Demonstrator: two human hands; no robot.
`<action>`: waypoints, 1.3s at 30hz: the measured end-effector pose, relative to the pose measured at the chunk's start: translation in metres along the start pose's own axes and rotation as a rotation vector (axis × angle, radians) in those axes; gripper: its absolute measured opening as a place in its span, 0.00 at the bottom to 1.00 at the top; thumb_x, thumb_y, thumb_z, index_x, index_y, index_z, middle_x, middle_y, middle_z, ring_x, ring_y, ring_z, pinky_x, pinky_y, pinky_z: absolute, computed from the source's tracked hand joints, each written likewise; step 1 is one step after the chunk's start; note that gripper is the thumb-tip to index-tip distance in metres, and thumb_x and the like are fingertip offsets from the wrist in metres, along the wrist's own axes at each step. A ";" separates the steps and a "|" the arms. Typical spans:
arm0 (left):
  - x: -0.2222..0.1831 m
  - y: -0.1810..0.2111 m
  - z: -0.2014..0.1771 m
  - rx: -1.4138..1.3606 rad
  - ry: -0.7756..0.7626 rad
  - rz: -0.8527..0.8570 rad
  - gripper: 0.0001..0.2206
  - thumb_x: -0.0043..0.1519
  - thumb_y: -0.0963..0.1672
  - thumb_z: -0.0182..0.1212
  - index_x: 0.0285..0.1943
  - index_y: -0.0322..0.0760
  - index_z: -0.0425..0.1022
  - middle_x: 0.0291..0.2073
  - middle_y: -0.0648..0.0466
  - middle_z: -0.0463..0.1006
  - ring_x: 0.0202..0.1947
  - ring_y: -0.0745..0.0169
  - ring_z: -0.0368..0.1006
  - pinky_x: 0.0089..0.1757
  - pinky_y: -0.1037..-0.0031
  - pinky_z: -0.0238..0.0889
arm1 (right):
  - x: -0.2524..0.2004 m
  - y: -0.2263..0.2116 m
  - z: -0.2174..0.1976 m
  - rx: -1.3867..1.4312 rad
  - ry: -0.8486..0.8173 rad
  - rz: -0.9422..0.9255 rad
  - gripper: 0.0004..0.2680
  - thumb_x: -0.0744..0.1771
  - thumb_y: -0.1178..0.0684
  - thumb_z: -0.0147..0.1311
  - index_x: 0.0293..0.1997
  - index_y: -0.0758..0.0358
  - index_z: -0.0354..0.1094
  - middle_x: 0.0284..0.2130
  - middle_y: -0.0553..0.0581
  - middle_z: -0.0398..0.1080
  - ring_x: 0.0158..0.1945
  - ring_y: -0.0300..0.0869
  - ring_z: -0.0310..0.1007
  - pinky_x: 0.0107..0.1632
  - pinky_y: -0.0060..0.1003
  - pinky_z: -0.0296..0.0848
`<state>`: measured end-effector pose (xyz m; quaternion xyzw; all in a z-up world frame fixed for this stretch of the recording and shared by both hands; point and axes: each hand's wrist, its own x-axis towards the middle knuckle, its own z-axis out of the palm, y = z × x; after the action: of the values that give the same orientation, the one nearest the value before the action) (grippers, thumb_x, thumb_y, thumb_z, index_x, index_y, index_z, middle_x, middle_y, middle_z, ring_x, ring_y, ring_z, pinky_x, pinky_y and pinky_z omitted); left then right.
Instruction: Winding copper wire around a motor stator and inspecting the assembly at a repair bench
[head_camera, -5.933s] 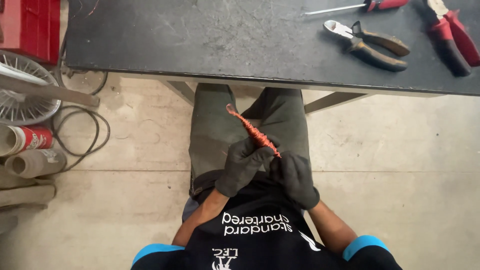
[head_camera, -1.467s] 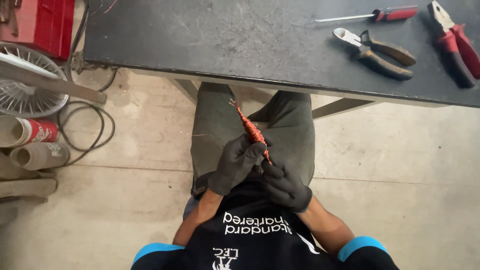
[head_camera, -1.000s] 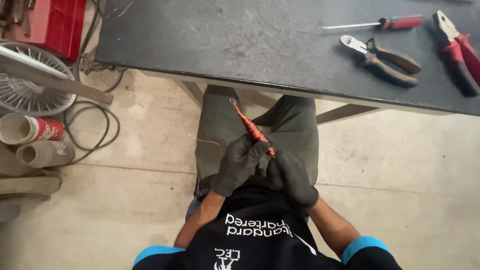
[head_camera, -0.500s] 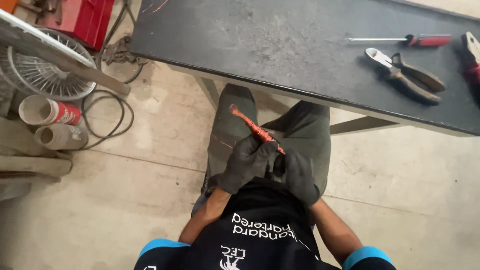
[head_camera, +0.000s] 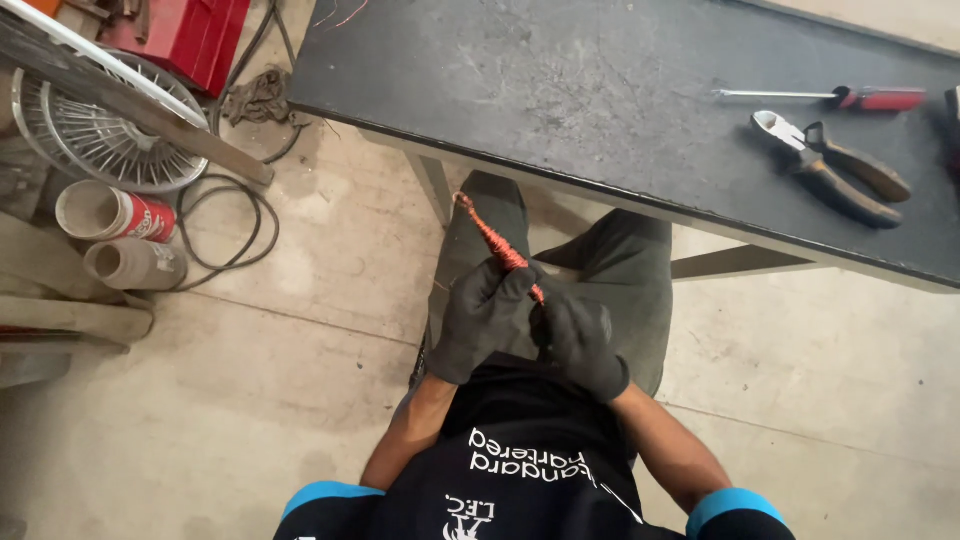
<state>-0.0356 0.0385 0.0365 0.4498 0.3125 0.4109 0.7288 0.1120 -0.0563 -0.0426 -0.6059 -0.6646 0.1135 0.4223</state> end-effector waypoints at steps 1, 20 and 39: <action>0.002 -0.003 -0.004 0.056 -0.010 0.023 0.09 0.68 0.43 0.62 0.35 0.34 0.77 0.24 0.59 0.75 0.30 0.74 0.68 0.39 0.75 0.67 | 0.004 0.000 0.005 0.820 -0.086 0.386 0.08 0.71 0.51 0.45 0.37 0.65 0.55 0.18 0.58 0.56 0.20 0.49 0.58 0.24 0.38 0.60; -0.006 0.013 0.004 0.036 -0.178 0.188 0.10 0.71 0.45 0.58 0.36 0.39 0.75 0.30 0.62 0.79 0.33 0.76 0.71 0.42 0.79 0.68 | 0.032 -0.040 -0.034 0.284 0.030 0.168 0.13 0.71 0.57 0.43 0.25 0.65 0.65 0.08 0.59 0.56 0.12 0.47 0.53 0.18 0.34 0.58; 0.057 -0.013 -0.107 1.269 -0.074 0.345 0.15 0.66 0.55 0.54 0.39 0.46 0.77 0.25 0.45 0.81 0.37 0.46 0.81 0.50 0.59 0.65 | 0.027 -0.017 0.004 1.208 -0.112 0.639 0.17 0.74 0.48 0.36 0.30 0.69 0.61 0.11 0.55 0.53 0.12 0.45 0.61 0.11 0.33 0.62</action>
<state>-0.0930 0.1285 -0.0228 0.8497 0.3921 0.2419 0.2564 0.0999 -0.0347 -0.0227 -0.4238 -0.2941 0.6143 0.5971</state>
